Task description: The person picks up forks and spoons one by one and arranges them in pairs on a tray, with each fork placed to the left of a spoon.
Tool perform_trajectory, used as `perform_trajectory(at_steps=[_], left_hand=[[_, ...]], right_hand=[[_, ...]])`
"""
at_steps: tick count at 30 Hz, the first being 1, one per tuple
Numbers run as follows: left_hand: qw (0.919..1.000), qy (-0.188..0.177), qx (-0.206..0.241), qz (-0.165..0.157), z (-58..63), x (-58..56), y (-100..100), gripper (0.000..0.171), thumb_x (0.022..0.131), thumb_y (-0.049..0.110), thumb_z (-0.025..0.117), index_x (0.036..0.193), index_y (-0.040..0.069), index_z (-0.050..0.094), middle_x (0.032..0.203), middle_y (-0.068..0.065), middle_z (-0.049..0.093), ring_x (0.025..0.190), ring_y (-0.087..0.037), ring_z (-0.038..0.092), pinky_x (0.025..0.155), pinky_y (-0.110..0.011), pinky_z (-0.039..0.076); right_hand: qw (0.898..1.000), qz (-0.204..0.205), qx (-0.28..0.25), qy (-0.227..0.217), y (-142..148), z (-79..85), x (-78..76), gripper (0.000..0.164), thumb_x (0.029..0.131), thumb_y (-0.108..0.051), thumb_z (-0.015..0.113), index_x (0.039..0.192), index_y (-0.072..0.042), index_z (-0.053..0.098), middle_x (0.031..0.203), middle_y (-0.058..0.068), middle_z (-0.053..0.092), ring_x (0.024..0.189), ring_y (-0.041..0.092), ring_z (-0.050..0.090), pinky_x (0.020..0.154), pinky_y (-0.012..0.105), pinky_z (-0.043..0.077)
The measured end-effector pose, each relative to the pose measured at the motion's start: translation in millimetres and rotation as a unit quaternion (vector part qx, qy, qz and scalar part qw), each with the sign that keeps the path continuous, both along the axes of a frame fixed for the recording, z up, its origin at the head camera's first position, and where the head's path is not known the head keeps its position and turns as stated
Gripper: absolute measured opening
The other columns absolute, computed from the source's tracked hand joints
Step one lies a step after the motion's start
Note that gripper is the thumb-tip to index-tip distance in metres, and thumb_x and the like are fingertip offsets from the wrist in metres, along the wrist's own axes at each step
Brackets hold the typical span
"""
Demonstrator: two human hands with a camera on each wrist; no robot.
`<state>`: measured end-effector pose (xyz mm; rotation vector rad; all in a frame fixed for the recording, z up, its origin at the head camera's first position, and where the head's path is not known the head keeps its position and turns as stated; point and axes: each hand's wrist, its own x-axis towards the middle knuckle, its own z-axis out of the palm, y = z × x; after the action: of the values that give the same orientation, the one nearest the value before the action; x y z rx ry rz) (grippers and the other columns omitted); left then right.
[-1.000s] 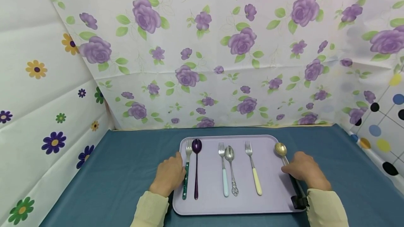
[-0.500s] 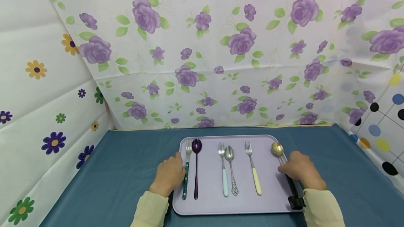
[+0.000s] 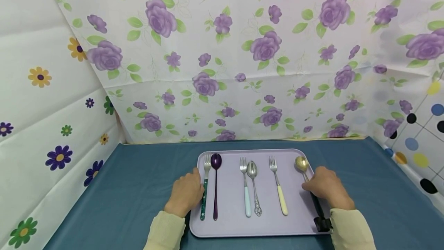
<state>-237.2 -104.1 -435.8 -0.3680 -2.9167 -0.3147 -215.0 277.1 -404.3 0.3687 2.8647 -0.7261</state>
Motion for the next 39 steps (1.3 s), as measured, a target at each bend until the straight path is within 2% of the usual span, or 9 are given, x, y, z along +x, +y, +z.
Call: perform_trajectory(at_steps=[7, 21, 32, 39], left_hand=[[1.0, 0.005, -0.002, -0.001, -0.4, 0.3, 0, 0.026, 0.085, 0.015, 0.067, 0.097, -0.006, 0.057, 0.067, -0.015, 0.06, 0.053, -0.026, 0.058, 0.047, -0.043, 0.05], [1.0, 0.0, -0.002, 0.003, -0.9, 0.1, 0, 0.028, 0.085, 0.015, 0.067, 0.099, -0.006, 0.057, 0.068, -0.015, 0.06, 0.054, -0.025, 0.058, 0.047, -0.043, 0.051], [1.0, 0.004, -0.005, 0.0, -1.4, -0.4, 0, 0.028, 0.085, 0.015, 0.068, 0.099, -0.006, 0.057, 0.069, -0.016, 0.061, 0.055, -0.028, 0.059, 0.048, -0.044, 0.051], [1.0, 0.0, -0.006, 0.001, -0.6, -0.5, 0, 0.03, 0.085, 0.015, 0.068, 0.102, -0.008, 0.057, 0.07, -0.017, 0.062, 0.056, -0.028, 0.06, 0.048, -0.044, 0.051]], right_hand=[[1.0, 0.005, 0.0, 0.008, -6, 0.4, 0.0, 0.023, 0.076, -0.019, 0.07, 0.07, -0.001, 0.057, 0.066, 0.011, 0.053, 0.059, 0.023, 0.051, 0.052, 0.036, 0.042], [1.0, 0.001, 0.001, 0.023, -17, -5.2, -1.1, 0.025, 0.076, -0.016, 0.07, 0.06, -0.004, 0.055, 0.057, 0.006, 0.047, 0.054, 0.019, 0.049, 0.047, 0.032, 0.038], [0.999, 0.001, -0.008, 0.031, -24, -6.4, -1.9, 0.02, 0.076, -0.013, 0.07, 0.064, -0.003, 0.059, 0.059, 0.007, 0.052, 0.054, 0.019, 0.049, 0.047, 0.031, 0.039], [0.999, 0.0, -0.012, 0.04, -29, -8.3, -1.6, 0.024, 0.077, -0.012, 0.069, 0.058, -0.006, 0.056, 0.055, 0.004, 0.048, 0.051, 0.017, 0.047, 0.046, 0.03, 0.037]])
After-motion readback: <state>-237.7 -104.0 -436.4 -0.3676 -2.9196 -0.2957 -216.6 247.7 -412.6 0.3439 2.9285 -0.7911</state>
